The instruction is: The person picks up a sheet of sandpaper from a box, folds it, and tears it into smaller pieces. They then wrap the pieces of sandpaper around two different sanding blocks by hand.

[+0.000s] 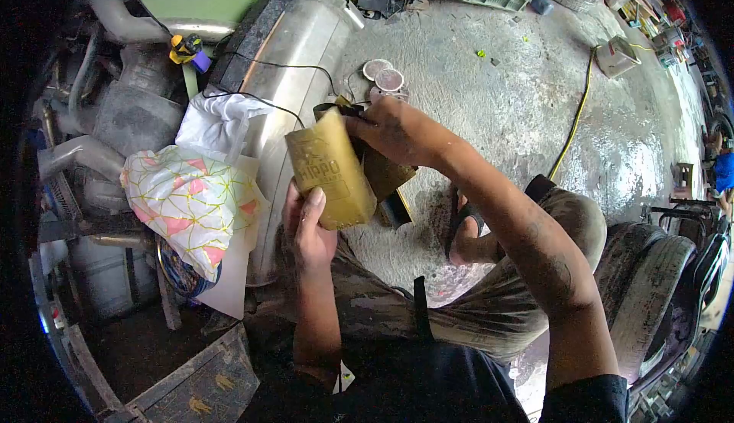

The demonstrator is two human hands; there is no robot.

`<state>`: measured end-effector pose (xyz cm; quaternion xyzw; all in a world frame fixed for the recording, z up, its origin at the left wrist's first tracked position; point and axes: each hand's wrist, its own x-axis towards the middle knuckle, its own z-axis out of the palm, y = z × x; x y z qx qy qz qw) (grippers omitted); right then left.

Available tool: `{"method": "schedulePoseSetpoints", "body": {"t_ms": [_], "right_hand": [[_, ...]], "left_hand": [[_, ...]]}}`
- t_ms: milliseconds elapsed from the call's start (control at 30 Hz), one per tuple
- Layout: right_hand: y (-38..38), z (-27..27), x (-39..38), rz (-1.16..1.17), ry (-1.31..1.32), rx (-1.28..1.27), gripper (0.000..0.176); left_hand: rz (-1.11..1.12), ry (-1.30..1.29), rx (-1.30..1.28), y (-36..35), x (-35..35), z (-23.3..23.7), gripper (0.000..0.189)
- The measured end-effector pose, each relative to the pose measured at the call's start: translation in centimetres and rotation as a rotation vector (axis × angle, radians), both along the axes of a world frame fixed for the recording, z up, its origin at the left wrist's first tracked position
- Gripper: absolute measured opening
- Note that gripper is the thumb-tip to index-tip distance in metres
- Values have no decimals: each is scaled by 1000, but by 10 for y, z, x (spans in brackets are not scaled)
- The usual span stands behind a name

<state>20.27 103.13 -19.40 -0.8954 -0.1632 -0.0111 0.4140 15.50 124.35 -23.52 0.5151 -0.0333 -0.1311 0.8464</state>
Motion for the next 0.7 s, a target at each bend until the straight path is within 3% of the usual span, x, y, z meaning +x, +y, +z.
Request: {"method": "schedulePoseSetpoints", "body": {"t_ms": [167,200,267,367,467,533,700], "right_hand": [[-6,-2,3,84,-26,-92,42],[-8,1,3,46,114,-150,44],[-10,8,2,4,254,-208,46],[-9,16,-4,138,92,-320,42],[-7,19,-5,15,300,-302,53],[-9,9,-4,41,230,-284,55],[-9,4,-4,-20,227,-310,49]], "left_hand": [[65,-70,62,9,13,1,35],[105,-54,92,8,13,5,17],[115,-94,191,12,16,-4,16],[55,-138,293,22,24,-8,17],[-34,-210,482,23,25,-4,16],[-16,-363,803,16,21,3,17],[69,-363,809,5,13,-2,25]]}}
